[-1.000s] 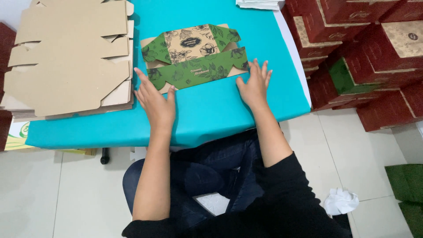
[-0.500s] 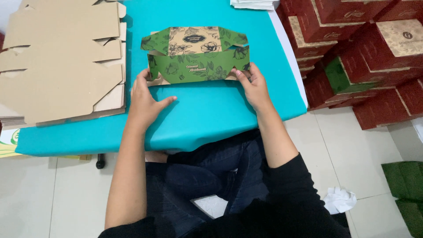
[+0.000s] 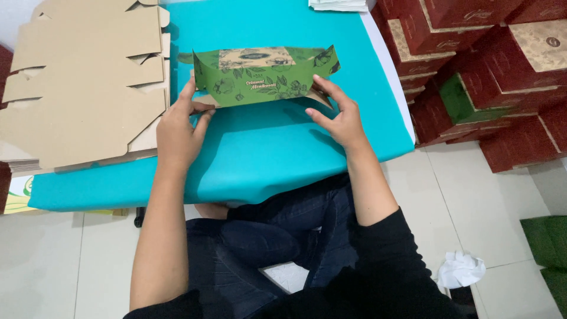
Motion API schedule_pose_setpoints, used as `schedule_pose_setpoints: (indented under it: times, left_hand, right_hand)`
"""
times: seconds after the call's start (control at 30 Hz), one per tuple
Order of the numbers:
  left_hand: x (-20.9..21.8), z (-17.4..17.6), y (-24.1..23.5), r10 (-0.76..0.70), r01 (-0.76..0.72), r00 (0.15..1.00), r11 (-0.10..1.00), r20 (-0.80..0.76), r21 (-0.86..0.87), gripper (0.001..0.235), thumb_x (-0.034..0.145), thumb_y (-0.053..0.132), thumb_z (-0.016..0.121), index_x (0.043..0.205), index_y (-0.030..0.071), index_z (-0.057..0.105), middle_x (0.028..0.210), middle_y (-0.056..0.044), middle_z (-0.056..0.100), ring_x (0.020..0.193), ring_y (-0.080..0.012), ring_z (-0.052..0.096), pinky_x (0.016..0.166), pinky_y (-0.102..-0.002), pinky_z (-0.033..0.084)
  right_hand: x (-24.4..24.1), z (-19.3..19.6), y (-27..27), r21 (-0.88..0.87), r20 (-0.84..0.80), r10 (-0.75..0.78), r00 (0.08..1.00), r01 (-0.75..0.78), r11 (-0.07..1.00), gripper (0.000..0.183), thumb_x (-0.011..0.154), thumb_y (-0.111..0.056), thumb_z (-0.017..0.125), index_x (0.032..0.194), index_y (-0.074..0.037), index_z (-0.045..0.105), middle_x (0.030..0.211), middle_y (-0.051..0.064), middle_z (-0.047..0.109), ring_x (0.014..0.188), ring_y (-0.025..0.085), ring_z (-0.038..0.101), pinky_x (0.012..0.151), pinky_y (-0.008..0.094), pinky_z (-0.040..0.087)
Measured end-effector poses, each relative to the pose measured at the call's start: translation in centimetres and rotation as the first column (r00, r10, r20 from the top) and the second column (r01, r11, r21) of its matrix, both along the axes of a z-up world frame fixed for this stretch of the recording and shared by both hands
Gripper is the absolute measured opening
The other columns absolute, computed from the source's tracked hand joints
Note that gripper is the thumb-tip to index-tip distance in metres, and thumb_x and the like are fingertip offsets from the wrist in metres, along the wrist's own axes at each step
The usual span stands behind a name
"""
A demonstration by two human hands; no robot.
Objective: The person assembles a small cardboard box by folding and tucking the flaps of a pre-cut flat sheet. They then place a decorative green paper insert inside the box and close the lid.
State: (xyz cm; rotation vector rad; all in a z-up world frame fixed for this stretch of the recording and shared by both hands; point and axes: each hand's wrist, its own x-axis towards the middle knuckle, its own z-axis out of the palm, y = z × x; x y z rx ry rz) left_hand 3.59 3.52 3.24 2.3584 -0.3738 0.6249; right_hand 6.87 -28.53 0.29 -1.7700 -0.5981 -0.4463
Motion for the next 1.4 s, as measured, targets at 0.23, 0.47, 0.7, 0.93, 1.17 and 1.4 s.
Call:
schedule_pose_setpoints:
  times: [0.23,0.47,0.7,0.93,1.17,1.4]
  left_hand:
    - [0.5,2.8,0.3,-0.108,0.087,0.994,0.907,-0.026,-0.412,0.066,0.091,0.012,0.074,0.143,0.008,0.033,0.143,-0.008,0.044,0.096,-0.0187,0.052,0.086,-0.029,0.047]
    - [3.4,0.9,-0.7,0.038,-0.067,0.997,0.889,-0.073,-0.453,0.047,0.094,0.024,0.065,0.131,0.009,0.041,0.137,-0.013,0.049,0.129,-0.0262,0.044,0.106,-0.034,0.034]
    - [3.5,-2.5,-1.7,0.260,-0.344,0.893,0.920,-0.368,-0.185,0.070,0.091,0.040,0.063,0.140,0.006,0.025,0.119,-0.024,0.061,0.099,-0.0436,0.059,0.069,-0.045,0.046]
    - [0.6,-1.9,-2.9,0.343,-0.358,0.804,0.931,-0.486,0.066,0.089,0.092,0.030,0.066,0.149,0.015,0.000,0.136,-0.021,0.052,0.096,-0.0449,0.060,0.059,-0.052,0.047]
    - [-1.0,-2.7,-5.3,0.196,-0.235,0.969,0.912,0.149,0.336,0.045,0.081,0.019,0.073,0.119,0.006,0.054,0.123,-0.014,0.049,0.113,-0.0312,0.050,0.098,-0.049,0.039]
    - [-1.5,-7.6,-6.2,0.101,-0.038,0.988,0.897,-0.120,0.441,0.059,0.099,0.045,0.034,0.145,0.008,0.036,0.151,-0.007,0.034,0.141,-0.0284,0.024,0.113,-0.054,0.015]
  right_hand:
    - [2.0,3.0,0.1,-0.048,0.068,-0.130,0.989,0.133,0.990,0.029,0.091,-0.005,0.069,0.116,-0.013,0.058,0.116,0.005,0.060,0.101,0.020,0.066,0.091,0.031,0.053]
    - [5.1,4.8,0.1,-0.122,-0.054,-0.165,0.985,0.157,0.980,0.039,0.087,-0.028,0.073,0.113,-0.016,0.047,0.121,0.005,0.048,0.120,0.022,0.043,0.100,0.032,0.030]
    - [7.6,-1.4,-0.6,-0.339,-0.438,-0.364,0.822,0.224,0.914,0.091,0.078,-0.043,0.077,0.142,-0.002,0.028,0.149,0.016,0.032,0.138,0.029,0.030,0.108,0.039,0.032]
    - [2.8,2.5,0.8,-0.436,-0.565,-0.344,0.749,0.083,0.896,0.088,0.082,-0.027,0.074,0.148,-0.014,0.017,0.155,0.011,0.023,0.141,0.030,0.022,0.111,0.043,0.027]
    - [3.4,1.0,1.1,-0.559,-0.381,-0.383,0.841,0.120,0.820,0.096,0.083,-0.024,0.077,0.150,-0.022,0.008,0.153,0.012,0.031,0.134,0.036,0.037,0.096,0.043,0.040]
    - [3.5,-0.5,1.4,-0.818,0.361,-0.471,0.805,0.516,0.255,0.093,0.082,-0.052,0.075,0.149,-0.011,0.024,0.104,0.010,0.055,0.090,0.030,0.050,0.073,0.039,0.037]
